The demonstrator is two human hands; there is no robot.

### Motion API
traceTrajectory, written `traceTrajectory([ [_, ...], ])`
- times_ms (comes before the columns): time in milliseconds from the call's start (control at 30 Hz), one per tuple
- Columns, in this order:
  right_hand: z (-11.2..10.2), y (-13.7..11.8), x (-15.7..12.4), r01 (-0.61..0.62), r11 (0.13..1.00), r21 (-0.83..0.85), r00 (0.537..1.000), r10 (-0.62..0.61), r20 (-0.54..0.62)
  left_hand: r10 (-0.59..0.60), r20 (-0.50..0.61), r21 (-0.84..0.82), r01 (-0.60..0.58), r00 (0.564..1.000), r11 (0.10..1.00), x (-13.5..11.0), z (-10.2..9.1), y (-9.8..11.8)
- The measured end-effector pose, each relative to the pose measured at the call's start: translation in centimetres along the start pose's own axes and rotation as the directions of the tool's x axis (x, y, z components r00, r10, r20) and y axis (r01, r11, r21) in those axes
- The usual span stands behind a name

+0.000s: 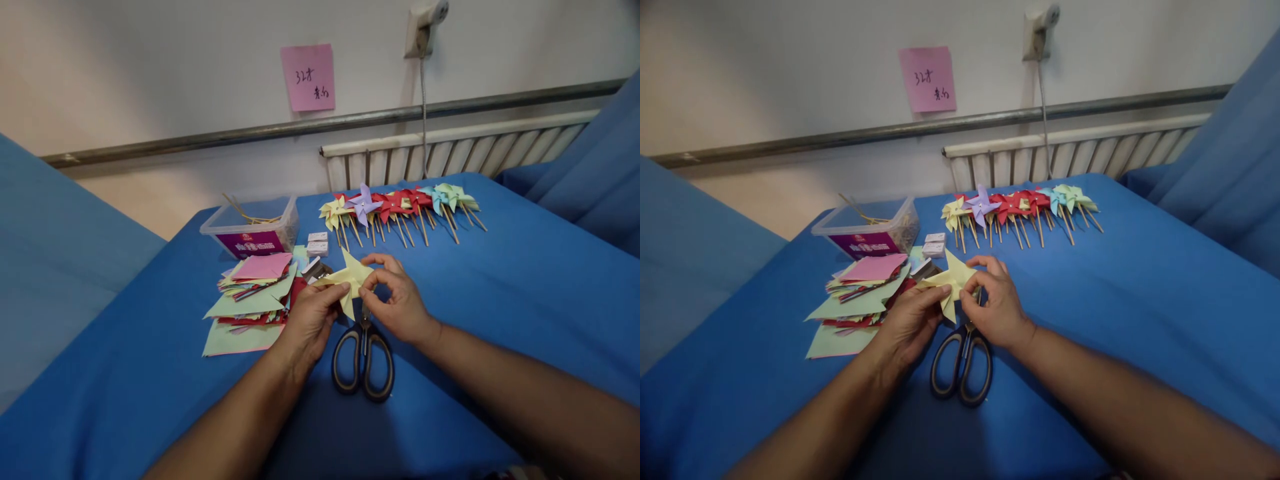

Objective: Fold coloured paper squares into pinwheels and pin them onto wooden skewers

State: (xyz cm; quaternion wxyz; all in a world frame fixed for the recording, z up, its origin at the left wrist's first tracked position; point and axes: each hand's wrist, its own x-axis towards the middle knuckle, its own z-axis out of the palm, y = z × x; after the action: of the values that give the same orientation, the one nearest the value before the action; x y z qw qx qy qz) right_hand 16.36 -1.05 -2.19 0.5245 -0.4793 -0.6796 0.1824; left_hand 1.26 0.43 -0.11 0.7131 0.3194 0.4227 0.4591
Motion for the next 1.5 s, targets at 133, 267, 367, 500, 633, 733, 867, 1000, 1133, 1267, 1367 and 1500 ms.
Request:
traceTrajectory([
  [133,0.0,-0.1,0.1,0.007,1.000,-0.004,1.000,-0.007,0.021,-0.016,-0.006,0.020,0.016,1.000,1.000,-0.1,0.0,-0.1],
  [267,-0.1,-0.1,0.1,0.000,1.000,-0.005,0.999,0.000,0.039,-0.031,-0.011,0.034,0.031,0.999,0.999,-0.3,0.0,-0.1],
  [367,-0.1,-0.1,0.1,-0.012,1.000,-0.002,0.999,0.012,0.045,-0.035,-0.008,0.041,0.035,0.999,0.999,-0.3,0.0,0.0],
  [500,-0.1,0.1,0.1,-0.025,1.000,0.010,0.998,0.024,0.055,-0.031,-0.011,0.053,0.032,0.999,0.998,-0.1,0.1,0.0],
  [633,0.0,0.2,0.1,-0.030,0.999,0.029,0.998,0.029,0.054,-0.028,-0.007,0.057,0.028,1.000,0.998,-0.1,0.0,0.0],
  [733,0.1,0.3,0.0,-0.030,0.999,0.034,0.998,0.028,0.052,-0.030,-0.009,0.061,0.030,1.000,0.998,0.0,-0.1,-0.1],
  [867,0.1,0.3,0.0,-0.042,0.998,0.037,0.998,0.041,0.051,-0.041,-0.019,0.067,0.042,0.999,0.997,0.0,-0.1,-0.1],
  [1000,0.1,0.2,0.0,-0.058,0.997,0.047,0.997,0.056,0.047,-0.030,-0.004,0.076,0.030,1.000,0.997,0.0,-0.1,-0.1],
  [1133,0.1,0.1,-0.1,-0.058,0.997,0.059,0.997,0.055,0.054,-0.032,-0.007,0.082,0.032,0.999,0.996,0.0,-0.1,0.0],
  [1267,0.2,0.2,-0.1,-0.124,0.979,0.161,0.992,0.119,0.045,-0.020,-0.014,0.102,0.021,1.000,0.995,0.0,0.0,0.2],
  [1367,0.2,0.5,0.3,-0.330,0.855,0.400,0.941,0.332,0.066,-0.050,0.037,0.119,0.046,0.998,0.992,0.0,0.0,0.4],
  [1500,-0.6,0.6,0.9,-0.558,0.545,0.626,0.825,0.442,0.351,-0.154,0.103,0.192,0.132,0.983,0.972,-0.2,-0.1,0.9],
])
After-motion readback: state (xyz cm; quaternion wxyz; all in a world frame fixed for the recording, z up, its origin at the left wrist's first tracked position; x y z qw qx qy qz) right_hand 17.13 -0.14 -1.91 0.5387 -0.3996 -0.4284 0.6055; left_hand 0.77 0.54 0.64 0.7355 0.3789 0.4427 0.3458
